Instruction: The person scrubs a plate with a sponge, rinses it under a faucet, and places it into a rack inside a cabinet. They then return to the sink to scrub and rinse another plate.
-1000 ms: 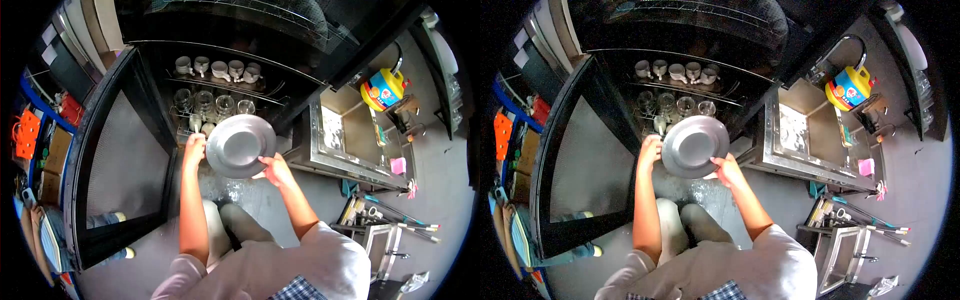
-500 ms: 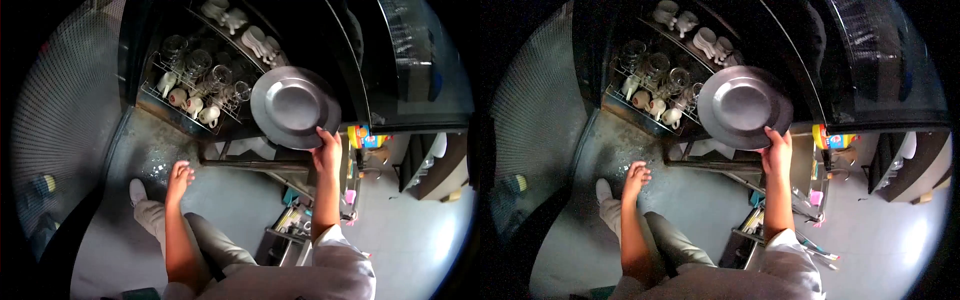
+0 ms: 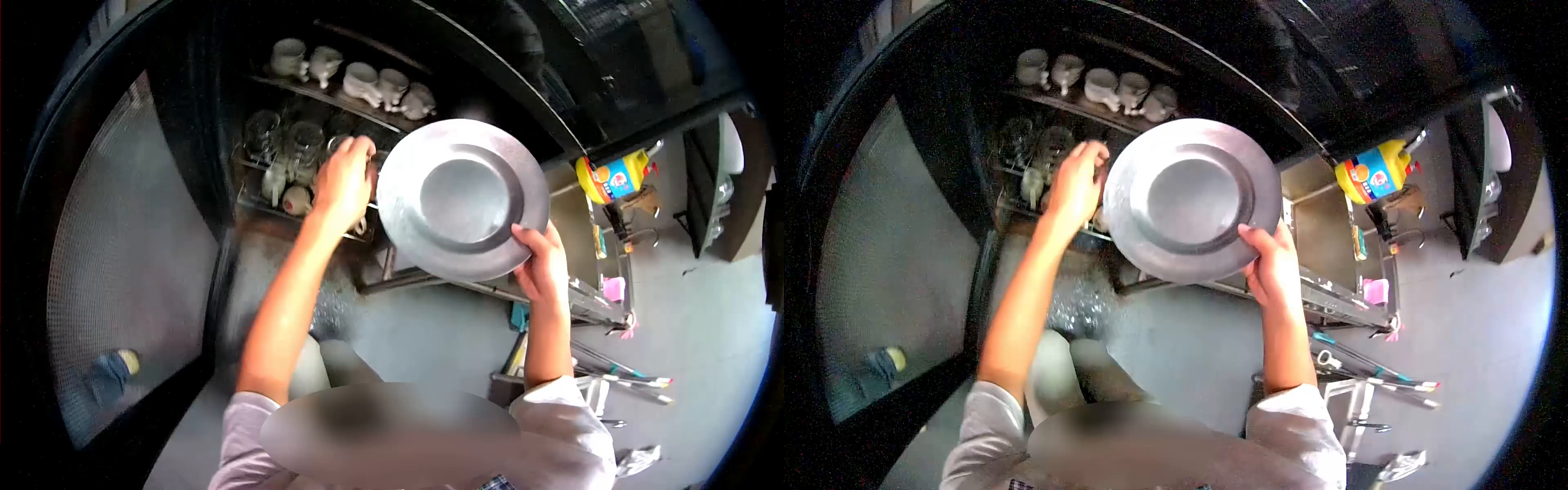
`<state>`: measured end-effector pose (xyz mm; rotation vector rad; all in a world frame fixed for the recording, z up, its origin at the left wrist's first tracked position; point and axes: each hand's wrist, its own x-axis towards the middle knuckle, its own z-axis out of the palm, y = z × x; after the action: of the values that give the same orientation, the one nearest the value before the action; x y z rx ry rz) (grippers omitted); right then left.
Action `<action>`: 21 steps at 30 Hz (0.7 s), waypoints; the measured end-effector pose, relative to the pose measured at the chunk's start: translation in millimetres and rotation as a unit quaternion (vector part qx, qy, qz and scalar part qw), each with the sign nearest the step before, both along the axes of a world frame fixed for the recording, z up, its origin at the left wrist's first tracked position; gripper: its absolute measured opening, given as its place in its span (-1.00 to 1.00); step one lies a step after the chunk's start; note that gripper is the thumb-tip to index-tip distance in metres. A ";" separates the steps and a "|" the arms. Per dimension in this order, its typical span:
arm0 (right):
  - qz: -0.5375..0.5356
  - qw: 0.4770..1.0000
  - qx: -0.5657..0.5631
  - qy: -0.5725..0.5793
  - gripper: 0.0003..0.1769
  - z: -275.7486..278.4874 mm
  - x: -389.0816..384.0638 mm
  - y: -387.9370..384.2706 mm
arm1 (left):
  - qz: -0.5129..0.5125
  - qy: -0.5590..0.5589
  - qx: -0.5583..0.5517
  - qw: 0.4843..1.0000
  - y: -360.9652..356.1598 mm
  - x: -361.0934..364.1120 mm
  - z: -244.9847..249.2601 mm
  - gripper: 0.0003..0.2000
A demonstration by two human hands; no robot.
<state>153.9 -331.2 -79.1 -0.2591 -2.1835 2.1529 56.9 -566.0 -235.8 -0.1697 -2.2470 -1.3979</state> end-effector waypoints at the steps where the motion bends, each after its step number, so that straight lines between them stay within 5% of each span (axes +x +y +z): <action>1: -0.004 1.000 0.014 0.006 -0.60 -5.2 3.2 6.0 | -0.022 -0.009 -0.007 1.000 -0.5 -15.7 9.0 -0.76; 5: 0.018 0.998 0.045 0.025 -0.58 -4.6 16.3 20.7 | -0.132 0.079 -0.024 0.988 36.3 -66.7 42.8 -0.74; 7: -0.005 0.987 0.160 0.015 -0.57 -2.0 20.9 37.9 | -0.183 0.001 -0.021 0.983 55.7 -80.1 61.5 -0.68; 11: 0.028 0.962 0.251 0.099 -0.47 8.2 29.9 52.7 | -0.120 -0.003 -0.077 0.990 108.1 -92.5 84.2 -0.34; 16: -0.002 0.937 0.312 0.157 -0.49 11.0 27.9 45.6 | -0.076 -0.071 -0.259 0.960 134.1 -107.6 84.4 -0.37; 21: -0.041 0.862 0.455 0.220 -0.52 7.6 5.4 26.4 | -0.060 0.027 -0.285 0.956 136.1 -111.3 70.2 -0.55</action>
<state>159.3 -304.7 -71.5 0.1809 -2.5003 0.8098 -54.5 -429.8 -165.5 -0.5335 -2.5680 -0.7472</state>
